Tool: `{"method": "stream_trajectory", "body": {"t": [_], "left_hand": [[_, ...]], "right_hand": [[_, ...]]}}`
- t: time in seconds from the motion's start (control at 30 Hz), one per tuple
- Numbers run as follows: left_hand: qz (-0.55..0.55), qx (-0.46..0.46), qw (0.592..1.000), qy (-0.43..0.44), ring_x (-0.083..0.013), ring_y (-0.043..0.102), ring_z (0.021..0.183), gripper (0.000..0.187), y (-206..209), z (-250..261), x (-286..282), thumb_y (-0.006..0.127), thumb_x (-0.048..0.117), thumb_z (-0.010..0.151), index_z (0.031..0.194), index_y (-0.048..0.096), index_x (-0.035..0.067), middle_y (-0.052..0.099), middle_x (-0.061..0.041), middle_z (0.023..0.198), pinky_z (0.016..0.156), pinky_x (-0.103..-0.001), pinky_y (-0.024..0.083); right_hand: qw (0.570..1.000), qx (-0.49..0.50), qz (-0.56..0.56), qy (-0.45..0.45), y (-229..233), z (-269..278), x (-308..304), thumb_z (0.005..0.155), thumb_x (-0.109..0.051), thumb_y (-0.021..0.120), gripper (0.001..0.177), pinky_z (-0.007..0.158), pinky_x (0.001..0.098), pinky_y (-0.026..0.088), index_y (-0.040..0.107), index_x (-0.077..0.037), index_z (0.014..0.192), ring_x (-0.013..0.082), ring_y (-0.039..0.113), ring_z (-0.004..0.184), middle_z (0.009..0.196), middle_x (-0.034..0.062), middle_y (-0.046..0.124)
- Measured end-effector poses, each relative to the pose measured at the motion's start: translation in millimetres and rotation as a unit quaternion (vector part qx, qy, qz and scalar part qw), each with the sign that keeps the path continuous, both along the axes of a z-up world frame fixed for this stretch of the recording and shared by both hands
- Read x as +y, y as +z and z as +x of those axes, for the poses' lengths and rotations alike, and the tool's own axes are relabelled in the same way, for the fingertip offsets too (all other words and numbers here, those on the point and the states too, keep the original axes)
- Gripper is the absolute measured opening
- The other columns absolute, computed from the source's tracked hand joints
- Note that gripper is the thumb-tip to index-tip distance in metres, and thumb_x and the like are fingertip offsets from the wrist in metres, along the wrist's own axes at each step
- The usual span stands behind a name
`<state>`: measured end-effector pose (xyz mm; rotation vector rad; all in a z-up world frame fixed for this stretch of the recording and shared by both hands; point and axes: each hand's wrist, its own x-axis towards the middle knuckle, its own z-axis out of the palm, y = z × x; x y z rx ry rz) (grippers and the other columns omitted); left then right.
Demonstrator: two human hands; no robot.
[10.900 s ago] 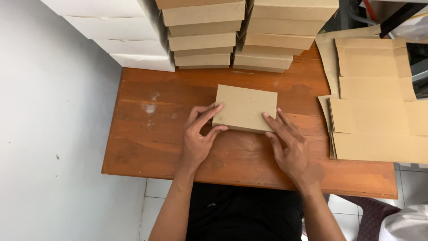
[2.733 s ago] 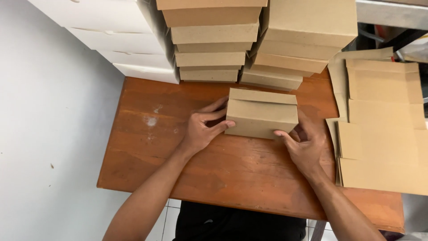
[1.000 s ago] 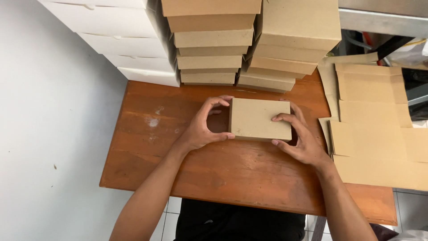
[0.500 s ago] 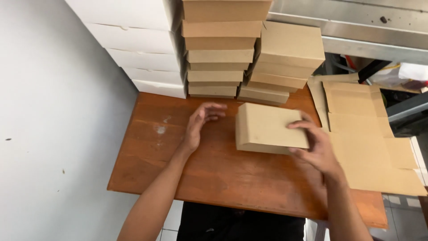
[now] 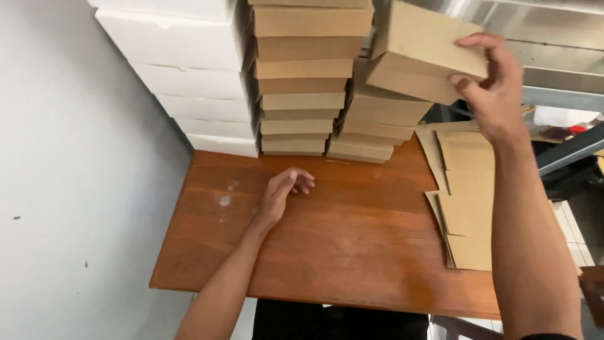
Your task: The person folds flat cardboard pieces into small rectangular boxes on a wooden table. They fold the side flaps, tuck the tabs, and stack the finished boxes. The process is repeated for multiple units.
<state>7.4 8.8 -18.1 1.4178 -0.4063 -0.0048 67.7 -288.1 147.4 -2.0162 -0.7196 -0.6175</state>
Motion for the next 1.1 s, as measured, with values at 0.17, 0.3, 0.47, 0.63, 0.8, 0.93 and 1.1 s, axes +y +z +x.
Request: {"method": "stream_trajectory", "body": {"t": [0.17, 0.3, 0.47, 0.63, 0.8, 0.93, 1.1], "left_hand": [[-0.012, -0.019, 1.0, -0.015, -0.014, 0.054, 0.068, 0.034, -4, 3, -1, 0.034, 0.028, 0.089, 0.086, 0.059, 0.005, 0.06, -0.007, 0.08, 0.061, -0.023, 0.039], [-0.009, -0.01, 1.0, -0.026, -0.0147, 0.053, 0.07, 0.035, 1, 2, 0, 0.035, 0.029, 0.089, 0.086, 0.059, 0.004, 0.059, -0.008, 0.08, 0.064, -0.025, 0.043], [-0.006, -0.003, 1.0, -0.031, -0.015, 0.053, 0.071, 0.035, 4, 2, 0, 0.035, 0.029, 0.088, 0.086, 0.059, 0.003, 0.059, -0.008, 0.08, 0.064, -0.025, 0.043], [0.01, -0.002, 1.0, -0.023, -0.0143, 0.054, 0.07, 0.038, 5, 0, 0, 0.033, 0.032, 0.088, 0.085, 0.059, 0.005, 0.059, -0.007, 0.08, 0.064, -0.024, 0.043], [0.016, 0.003, 1.0, -0.014, -0.013, 0.054, 0.068, 0.038, 2, 1, 0, 0.034, 0.035, 0.087, 0.084, 0.06, 0.007, 0.06, -0.005, 0.079, 0.062, -0.023, 0.041], [-0.003, 0.001, 1.0, -0.016, -0.0141, 0.053, 0.068, 0.034, -2, 3, 0, 0.037, 0.029, 0.088, 0.085, 0.059, 0.004, 0.059, -0.007, 0.079, 0.062, -0.024, 0.043], [0.033, 0.009, 0.999, -0.019, -0.0124, 0.053, 0.067, 0.026, 6, 0, 0, 0.042, 0.025, 0.086, 0.085, 0.06, 0.006, 0.059, -0.005, 0.078, 0.064, -0.022, 0.044]], "right_hand": [[0.998, 0.04, -0.027, 0.036, 13, 8, 24, 0.08, 0.003, 0.05, 0.029, 0.094, 0.0322, 0.033, 0.045, -0.004, 0.107, 0.0283, 0.025, 0.132, 0.115, 0.0107, 0.044], [0.996, 0.087, -0.006, 0.029, 10, 12, 24, 0.081, 0.001, 0.048, 0.029, 0.08, 0.0281, 0.037, 0.044, -0.008, 0.108, 0.0258, 0.021, 0.134, 0.126, 0.0134, 0.039], [0.995, 0.095, -0.006, 0.031, 8, 16, 20, 0.079, -0.002, 0.048, 0.03, 0.087, 0.0287, 0.033, 0.043, -0.01, 0.108, 0.0257, 0.021, 0.132, 0.131, 0.0187, 0.033], [0.994, 0.093, -0.01, 0.054, -1, 22, 14, 0.082, 0.0, 0.049, 0.029, 0.098, 0.0318, 0.029, 0.045, -0.013, 0.108, 0.0257, 0.013, 0.138, 0.123, 0.0035, 0.041], [0.993, 0.115, -0.031, 0.003, 9, -11, 15, 0.08, -0.022, 0.05, 0.05, 0.103, 0.0449, 0.02, 0.03, -0.015, 0.126, 0.0338, 0.007, 0.132, 0.142, 0.0167, 0.007], [0.997, 0.065, -0.009, -0.04, -1, -52, -3, 0.085, -0.034, 0.038, 0.055, 0.102, 0.0487, 0.025, 0.023, -0.007, 0.13, 0.0376, 0.015, 0.134, 0.142, 0.0133, 0.01], [0.964, 0.073, -0.077, -0.242, -72, -90, -90, 0.09, -0.011, 0.049, 0.038, 0.086, 0.0385, 0.034, 0.039, 0.001, 0.125, 0.0294, 0.036, 0.114, 0.125, 0.0182, 0.039]]}}
